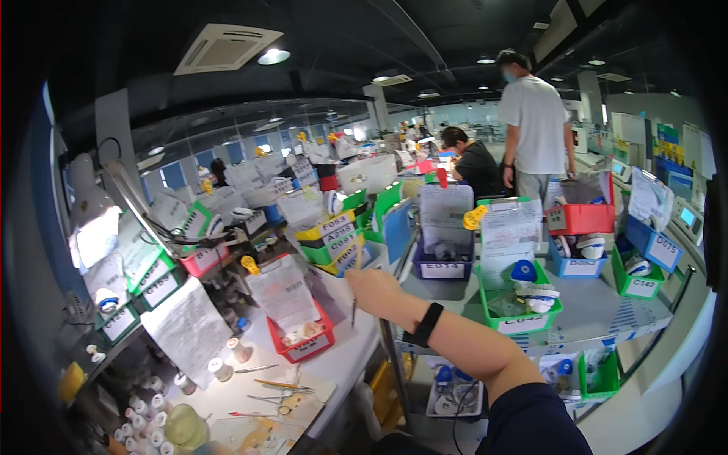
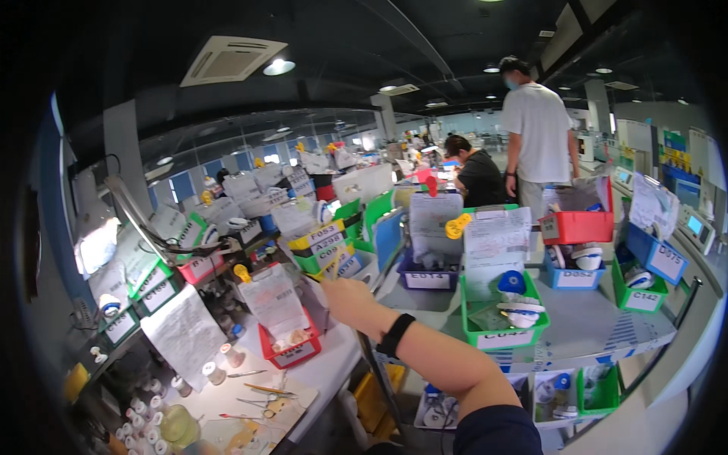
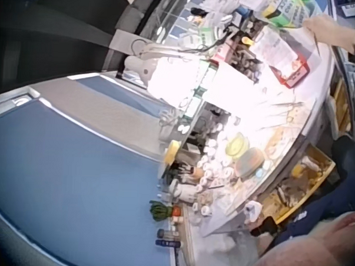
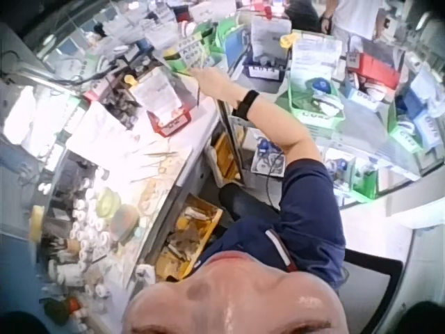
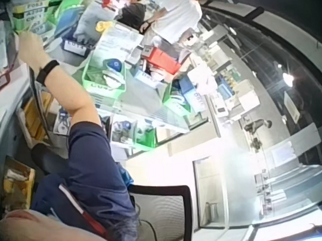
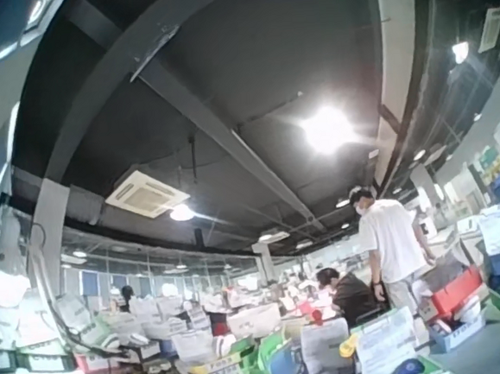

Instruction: Painting a dental mold with a fine brush using pink and white materials.

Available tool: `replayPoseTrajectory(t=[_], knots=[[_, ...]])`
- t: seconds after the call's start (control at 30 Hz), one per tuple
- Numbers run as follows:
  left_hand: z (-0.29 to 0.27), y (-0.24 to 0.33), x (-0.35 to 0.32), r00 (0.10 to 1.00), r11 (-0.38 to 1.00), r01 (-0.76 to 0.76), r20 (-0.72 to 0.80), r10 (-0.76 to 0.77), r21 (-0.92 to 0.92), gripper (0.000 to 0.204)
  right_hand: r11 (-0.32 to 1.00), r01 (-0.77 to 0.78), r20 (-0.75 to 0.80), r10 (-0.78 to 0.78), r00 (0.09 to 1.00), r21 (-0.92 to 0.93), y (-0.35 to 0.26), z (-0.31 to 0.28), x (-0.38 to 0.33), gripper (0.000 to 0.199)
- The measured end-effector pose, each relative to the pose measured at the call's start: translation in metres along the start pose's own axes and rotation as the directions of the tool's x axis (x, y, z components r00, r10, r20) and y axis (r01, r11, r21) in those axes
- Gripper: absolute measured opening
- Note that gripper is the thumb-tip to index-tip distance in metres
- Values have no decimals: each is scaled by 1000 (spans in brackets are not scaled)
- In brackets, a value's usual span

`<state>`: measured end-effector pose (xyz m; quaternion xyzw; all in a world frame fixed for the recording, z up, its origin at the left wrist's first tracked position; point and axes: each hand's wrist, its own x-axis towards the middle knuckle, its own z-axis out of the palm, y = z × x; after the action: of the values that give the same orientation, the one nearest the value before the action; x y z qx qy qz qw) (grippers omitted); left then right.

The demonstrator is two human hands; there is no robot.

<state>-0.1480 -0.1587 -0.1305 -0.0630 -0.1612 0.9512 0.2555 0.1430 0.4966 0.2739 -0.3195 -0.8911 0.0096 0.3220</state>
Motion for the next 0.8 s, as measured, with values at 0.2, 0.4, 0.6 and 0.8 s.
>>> replayPoseTrajectory(t=[0.2, 0.4, 0.6, 0.8], knots=[[20, 9, -5, 982, 995, -18, 188, -1, 101, 54, 999, -43, -88, 40, 995, -24, 27, -7, -9, 11], [56, -15, 16, 962, 966, 68, 240, -129, 248, 53, 992, -113, -4, 113, 994, -55, 48, -35, -31, 15], [42, -105, 91, 889, 888, 335, 207, -409, 317, 53, 990, -115, 25, 117, 993, -81, 65, -71, -70, 15], [-14, -215, 115, 768, 800, 526, 244, -592, 288, 53, 996, -65, 39, 67, 997, -58, 93, -107, -115, 10]])
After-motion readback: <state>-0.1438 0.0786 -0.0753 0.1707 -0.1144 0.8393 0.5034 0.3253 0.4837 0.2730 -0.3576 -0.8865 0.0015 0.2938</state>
